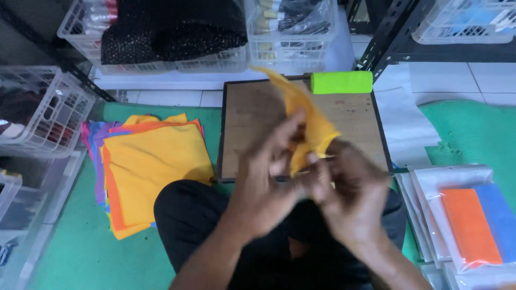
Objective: The person folds a yellow cloth on a wooden board, smooths it with a blue brush, then folds it again. They place the folded yellow cloth and a green cloth into a white plastic bag and seal it.
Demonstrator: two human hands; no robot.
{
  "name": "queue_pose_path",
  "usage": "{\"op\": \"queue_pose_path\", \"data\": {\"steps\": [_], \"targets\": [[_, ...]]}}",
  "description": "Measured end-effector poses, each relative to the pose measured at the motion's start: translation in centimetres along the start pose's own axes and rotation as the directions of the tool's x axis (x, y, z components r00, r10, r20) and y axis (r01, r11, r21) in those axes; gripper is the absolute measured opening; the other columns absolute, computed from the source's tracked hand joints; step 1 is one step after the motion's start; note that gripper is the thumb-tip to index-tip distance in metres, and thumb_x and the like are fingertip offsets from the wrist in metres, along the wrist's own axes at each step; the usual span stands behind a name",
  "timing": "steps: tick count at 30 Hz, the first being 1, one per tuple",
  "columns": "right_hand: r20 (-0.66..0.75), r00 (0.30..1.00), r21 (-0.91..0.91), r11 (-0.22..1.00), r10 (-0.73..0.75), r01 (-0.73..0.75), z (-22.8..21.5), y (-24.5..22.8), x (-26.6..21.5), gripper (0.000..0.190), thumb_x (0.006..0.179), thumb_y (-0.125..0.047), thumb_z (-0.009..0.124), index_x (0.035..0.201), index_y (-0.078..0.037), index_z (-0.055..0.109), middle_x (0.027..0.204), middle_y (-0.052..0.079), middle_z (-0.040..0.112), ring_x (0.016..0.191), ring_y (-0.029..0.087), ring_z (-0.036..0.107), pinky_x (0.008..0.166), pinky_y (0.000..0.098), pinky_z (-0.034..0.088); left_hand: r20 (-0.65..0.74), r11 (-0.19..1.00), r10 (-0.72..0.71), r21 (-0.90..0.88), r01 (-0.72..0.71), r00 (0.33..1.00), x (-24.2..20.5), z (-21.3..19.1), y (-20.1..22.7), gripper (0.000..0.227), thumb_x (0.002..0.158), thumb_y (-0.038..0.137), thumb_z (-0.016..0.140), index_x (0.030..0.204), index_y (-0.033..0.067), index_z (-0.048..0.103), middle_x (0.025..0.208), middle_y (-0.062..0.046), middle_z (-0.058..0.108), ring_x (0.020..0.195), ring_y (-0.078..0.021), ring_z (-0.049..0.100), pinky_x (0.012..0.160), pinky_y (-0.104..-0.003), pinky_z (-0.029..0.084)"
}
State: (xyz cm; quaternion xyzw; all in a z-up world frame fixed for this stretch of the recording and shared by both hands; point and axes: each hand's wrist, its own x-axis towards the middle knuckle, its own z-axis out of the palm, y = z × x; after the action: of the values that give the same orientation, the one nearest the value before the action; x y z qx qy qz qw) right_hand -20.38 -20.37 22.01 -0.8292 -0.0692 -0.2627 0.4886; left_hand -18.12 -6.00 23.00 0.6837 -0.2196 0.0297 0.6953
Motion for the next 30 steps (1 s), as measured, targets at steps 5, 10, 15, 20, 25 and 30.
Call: {"op": "queue_pose_path", "data": {"steps": [5,10,15,20,25,30], "targets": [[0.278,0.960,0.257,0.965,-0.015,-0.060,-0.2,3.5,-0.2,0.048,0.080,0.012,0.059,0.127,0.006,0.062,0.116,0.013,0.068,0.098,0.021,0.073,0.084,0.0282,0.060,-0.176,0.997,-0.068,-0.035,0.063,0.982,-1.9,-1.5,-4.5,0.036,0.091,0.001,0.068,0.127,-0.0037,0.062,0.116,-0.009,0.069,0.095,-0.0125,0.064,0.080,-0.024,0.053],[0.382,0.892,0.340,0.934,-0.242,0.108,0.7,6.1,2.6,0.088,0.073,-0.004,0.065,0.155,0.002,0.035,0.158,0.022,0.041,0.144,0.034,0.048,0.116,0.0420,0.039,-0.052,0.994,-0.097,-0.049,0.094,0.994,-1.7,-4.0,-2.7,0.008,0.098,0.002,0.064,0.102,-0.0052,0.066,0.079,0.002,0.058,0.064,-0.0028,0.042,0.057,-0.020,0.036],[0.600,0.781,0.383,0.920,-0.175,-0.088,0.4,8.6,3.5,0.010,0.081,-0.001,0.076,0.088,0.004,0.071,0.091,0.009,0.073,0.072,0.016,0.061,0.067,0.0260,0.050,0.063,0.971,0.005,0.240,-0.020,0.998,-0.1,-4.9,0.1,0.015,0.095,-0.002,0.065,0.106,-0.0029,0.075,0.074,0.000,0.066,0.057,-0.0055,0.043,0.051,-0.021,0.034],[0.569,0.821,0.051,0.995,0.045,-0.090,-2.3,10.8,4.3,0.012,0.082,-0.005,0.081,0.087,0.002,0.072,0.073,0.001,0.064,0.059,0.012,0.050,0.058,0.0261,0.043,-0.112,0.987,0.029,0.163,-0.011,0.993,0.3,-6.4,-1.4,0.015,0.099,-0.002,0.061,0.108,-0.0019,0.073,0.083,0.000,0.065,0.063,-0.0040,0.042,0.058,-0.019,0.036],[0.414,0.894,-0.301,0.953,0.171,-0.043,-6.7,11.9,5.3,0.017,0.082,-0.004,0.083,0.094,0.006,0.076,0.078,0.010,0.069,0.057,0.020,0.053,0.058,0.0325,0.042,-0.313,0.996,0.059,0.085,-0.034,0.948,0.4,-9.0,-3.6,0.014,0.101,0.003,0.062,0.111,-0.0036,0.069,0.082,0.003,0.060,0.067,-0.0024,0.044,0.063,-0.017,0.037],[0.315,0.948,-0.347,0.935,0.039,0.077,-11.8,14.9,3.4,0.030,0.084,0.018,0.081,0.112,0.011,0.075,0.105,0.019,0.064,0.083,0.025,0.059,0.072,0.0327,0.048,-0.391,1.000,0.020,-0.009,-0.026,0.920,-1.1,-10.7,-5.6,0.012,0.099,-0.005,0.064,0.108,-0.0034,0.071,0.087,0.002,0.062,0.073,-0.0030,0.047,0.073,-0.017,0.040]]}}
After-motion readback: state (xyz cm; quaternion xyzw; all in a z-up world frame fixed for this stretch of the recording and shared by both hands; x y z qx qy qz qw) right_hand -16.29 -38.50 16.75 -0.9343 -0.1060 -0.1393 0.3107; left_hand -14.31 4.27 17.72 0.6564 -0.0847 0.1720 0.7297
